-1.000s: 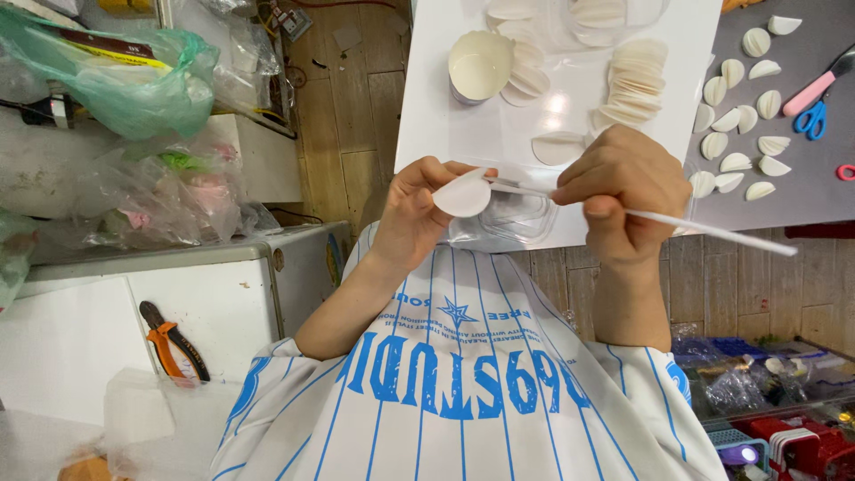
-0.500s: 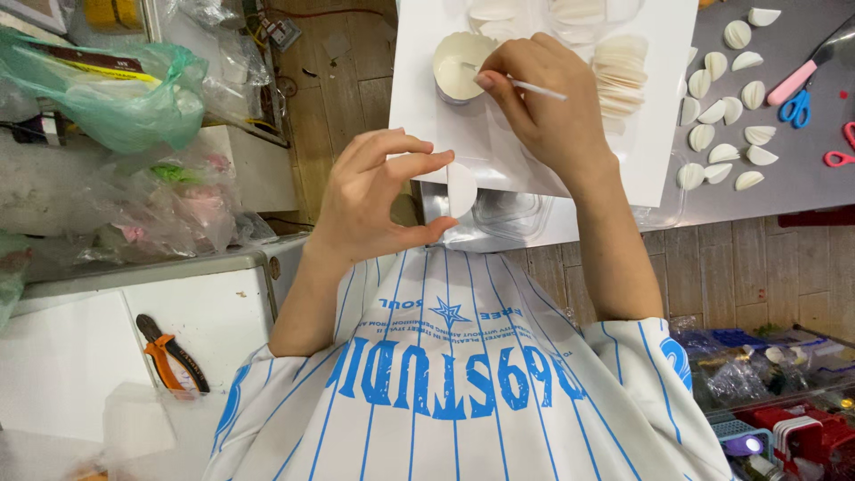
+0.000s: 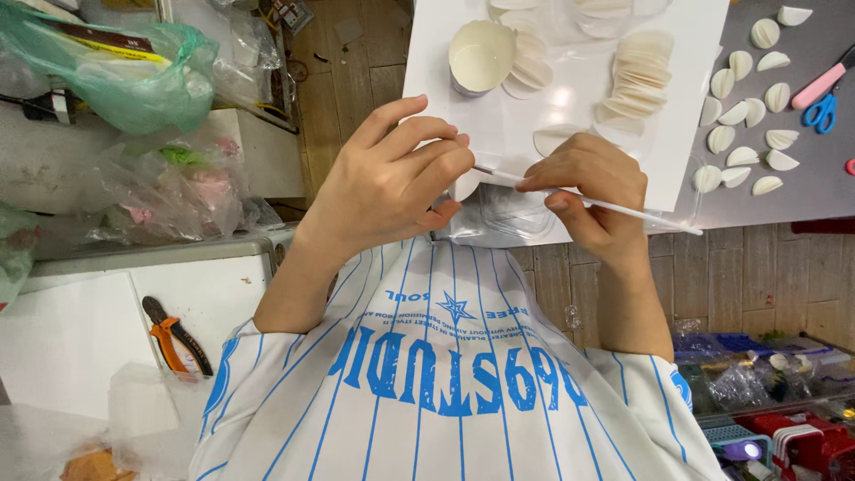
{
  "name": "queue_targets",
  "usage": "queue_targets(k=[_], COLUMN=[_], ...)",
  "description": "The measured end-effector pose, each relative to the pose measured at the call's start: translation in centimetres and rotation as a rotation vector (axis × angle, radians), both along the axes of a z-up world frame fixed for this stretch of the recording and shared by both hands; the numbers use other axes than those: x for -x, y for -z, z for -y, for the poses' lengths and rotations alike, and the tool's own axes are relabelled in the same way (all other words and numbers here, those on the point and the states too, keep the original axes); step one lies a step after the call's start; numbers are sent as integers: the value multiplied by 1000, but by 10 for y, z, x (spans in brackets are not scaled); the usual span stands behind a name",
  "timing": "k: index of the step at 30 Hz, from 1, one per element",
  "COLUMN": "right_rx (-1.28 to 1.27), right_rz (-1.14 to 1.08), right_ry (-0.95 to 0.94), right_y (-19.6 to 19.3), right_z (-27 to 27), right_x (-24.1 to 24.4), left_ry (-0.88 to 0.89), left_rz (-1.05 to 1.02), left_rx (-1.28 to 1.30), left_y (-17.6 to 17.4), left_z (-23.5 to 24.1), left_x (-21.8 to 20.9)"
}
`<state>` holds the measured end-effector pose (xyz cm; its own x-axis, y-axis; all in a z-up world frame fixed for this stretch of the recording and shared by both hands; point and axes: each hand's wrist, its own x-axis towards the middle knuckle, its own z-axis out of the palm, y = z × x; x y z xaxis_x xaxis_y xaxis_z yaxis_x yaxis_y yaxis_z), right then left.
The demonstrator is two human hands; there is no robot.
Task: The person repeatedly picks up small white circular pieces, applies a liquid to their edges using a brush, and folds them in half to form semi-circular shapes. The shaped pieces are placed into a clear plastic container on the table.
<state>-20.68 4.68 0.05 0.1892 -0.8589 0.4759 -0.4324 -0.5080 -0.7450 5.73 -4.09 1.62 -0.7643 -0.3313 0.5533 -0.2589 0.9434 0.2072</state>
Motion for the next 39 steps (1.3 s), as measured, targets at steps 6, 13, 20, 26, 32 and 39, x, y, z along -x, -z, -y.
queue_targets(k=[6,13,20,26,32,39], right_rx=[11,6,-17,-49,-34,-394], right_rz=[25,57,86,120,661,738], right_ry=[-64,14,37,-126,71,-86], right_y=[7,10,9,14,35,67], right_z=[-2,-2,-5,-9,-15,-44], right_x=[6,5,7,14,16,-1], left_ry=[1,5,14,21,74,269], left_rz=[-1,-7,-11,-18,-97,-330], left_rx=[7,10,27,11,-25,-109], left_y=[-2,-1,-3,-4,3,20], left_z=[1,-2,-3,-2,-6,-17], left_x=[4,4,5,7,10,35])
